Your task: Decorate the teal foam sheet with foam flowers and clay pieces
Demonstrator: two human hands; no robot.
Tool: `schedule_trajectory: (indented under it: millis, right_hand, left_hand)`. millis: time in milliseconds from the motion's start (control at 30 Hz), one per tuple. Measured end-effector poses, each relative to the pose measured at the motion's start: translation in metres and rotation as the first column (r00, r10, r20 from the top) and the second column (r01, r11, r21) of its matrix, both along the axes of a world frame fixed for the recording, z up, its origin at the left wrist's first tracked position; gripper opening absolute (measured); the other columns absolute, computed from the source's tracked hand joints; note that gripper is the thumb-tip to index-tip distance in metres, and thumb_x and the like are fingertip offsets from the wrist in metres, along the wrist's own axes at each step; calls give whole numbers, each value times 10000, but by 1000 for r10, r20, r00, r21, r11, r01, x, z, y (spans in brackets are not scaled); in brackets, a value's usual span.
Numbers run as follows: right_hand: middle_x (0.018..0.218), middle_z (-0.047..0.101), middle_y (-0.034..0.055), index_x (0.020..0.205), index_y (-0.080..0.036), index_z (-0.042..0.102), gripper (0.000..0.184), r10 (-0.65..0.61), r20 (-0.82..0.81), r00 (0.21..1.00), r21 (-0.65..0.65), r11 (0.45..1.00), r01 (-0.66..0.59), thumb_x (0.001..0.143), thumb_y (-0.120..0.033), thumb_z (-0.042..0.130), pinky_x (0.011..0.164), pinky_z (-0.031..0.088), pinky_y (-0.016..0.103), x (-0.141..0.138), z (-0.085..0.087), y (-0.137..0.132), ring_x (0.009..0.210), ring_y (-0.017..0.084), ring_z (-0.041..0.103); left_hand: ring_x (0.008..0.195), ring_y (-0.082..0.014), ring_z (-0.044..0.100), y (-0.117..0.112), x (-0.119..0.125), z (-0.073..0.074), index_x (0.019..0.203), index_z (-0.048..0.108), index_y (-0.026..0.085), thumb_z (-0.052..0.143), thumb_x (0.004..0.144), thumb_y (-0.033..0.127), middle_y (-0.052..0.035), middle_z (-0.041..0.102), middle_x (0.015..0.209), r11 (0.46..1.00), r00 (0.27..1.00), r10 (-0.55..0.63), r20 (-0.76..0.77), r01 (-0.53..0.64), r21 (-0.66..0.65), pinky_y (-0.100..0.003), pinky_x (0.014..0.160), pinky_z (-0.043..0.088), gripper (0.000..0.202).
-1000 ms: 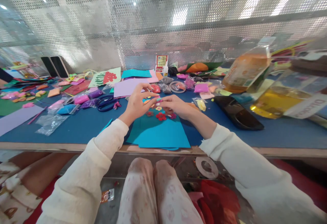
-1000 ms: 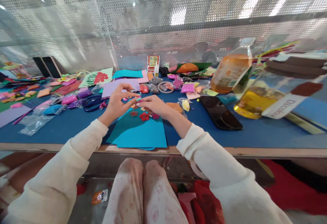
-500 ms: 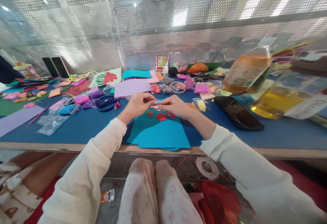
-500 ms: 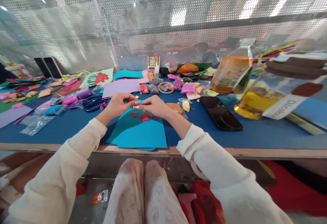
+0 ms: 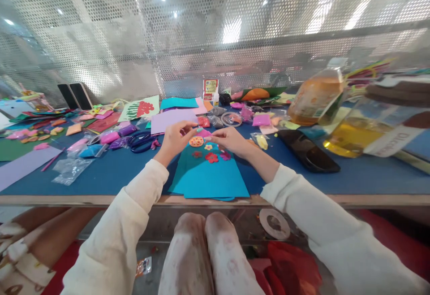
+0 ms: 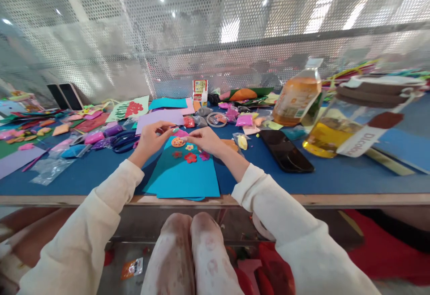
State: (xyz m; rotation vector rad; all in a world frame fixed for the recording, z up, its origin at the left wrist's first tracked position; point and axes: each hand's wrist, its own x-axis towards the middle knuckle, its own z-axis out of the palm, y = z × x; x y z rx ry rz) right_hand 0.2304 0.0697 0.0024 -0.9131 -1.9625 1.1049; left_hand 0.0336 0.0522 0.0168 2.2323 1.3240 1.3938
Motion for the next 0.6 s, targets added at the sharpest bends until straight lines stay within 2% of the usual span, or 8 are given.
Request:
schedule_trajectory:
  millis: [67, 133, 200, 267, 333, 433, 500, 600]
  right_hand:
    - [456, 440, -55, 697, -108, 621, 392, 17, -32, 999, -24, 1000, -18, 678, -500, 621, 415, 265, 210, 1, 1, -1, 401, 54, 365]
    - [469, 462, -51, 732, -102, 637, 387, 67, -66, 996, -51, 996, -70, 659, -482, 647, 421, 270, 212, 2, 2, -2, 413, 55, 376]
    - [473, 466, -51, 721, -95, 637, 379, 117, -106, 987, -83, 989, -126, 643, -466, 667, 424, 268, 211, 2, 3, -3, 419, 51, 376]
    - [451, 432, -61, 697, -94, 625, 364, 164, -150, 975, -122, 976, -183, 649, -451, 672, 419, 263, 210, 2, 2, -4, 408, 44, 359]
    - [419, 368, -85, 726, -98, 614, 350, 210, -211, 955, -169, 954, -247, 682, -443, 654, 404, 253, 208, 2, 1, -5, 381, 36, 309]
    - [401, 316, -106, 813, -108, 600, 342, 268, -271, 924, -217, 919, -330, 726, -438, 621, 380, 237, 205, 0, 0, -10, 347, 32, 256]
    - [404, 350, -95, 811, -105, 599, 351, 235, -239, 942, -206, 936, -285, 715, -441, 631, 369, 222, 202, -2, 1, -14, 343, 37, 286]
    - [401, 379, -78, 658, -116, 572, 345, 107, -198, 974, -146, 980, -137, 670, -449, 663, 368, 220, 200, -4, 3, -19, 352, 39, 320]
  left_hand:
    - [741, -144, 597, 1, 2, -3, 1003, 656, 160, 588, 762, 404, -61, 672, 849, 994, 996, -95, 1, 95, -57, -232, 612, 453, 350]
    - [837, -167, 603, 2, 6, -7, 1058, 639, 174, 555, 785, 438, -85, 652, 985, 962, 973, -226, 55, 232, -142, -245, 645, 476, 389]
    - [877, -182, 603, 1, 10, -9, 1041, 650, 171, 527, 796, 470, -103, 620, 1066, 911, 933, -336, 132, 357, -205, -260, 661, 498, 406]
    - [870, -185, 605, 0, 13, -10, 983, 674, 162, 521, 792, 495, -112, 602, 1083, 882, 906, -388, 166, 418, -219, -267, 656, 509, 413]
    - [875, -177, 599, 0, 14, -9, 936, 688, 163, 516, 799, 486, -105, 600, 1059, 910, 922, -364, 130, 382, -161, -269, 679, 507, 391]
    - [886, -163, 578, -2, 14, -7, 912, 692, 166, 524, 811, 436, -87, 602, 993, 974, 973, -227, 29, 227, 9, -274, 729, 491, 334]
    - [834, -148, 577, -5, 16, -7, 913, 692, 161, 545, 802, 417, -82, 598, 959, 984, 985, -170, -6, 170, 56, -260, 694, 490, 316]
    - [817, -141, 582, -8, 19, -7, 916, 691, 168, 530, 814, 411, -79, 598, 954, 979, 979, -204, -23, 204, 12, -251, 684, 493, 309]
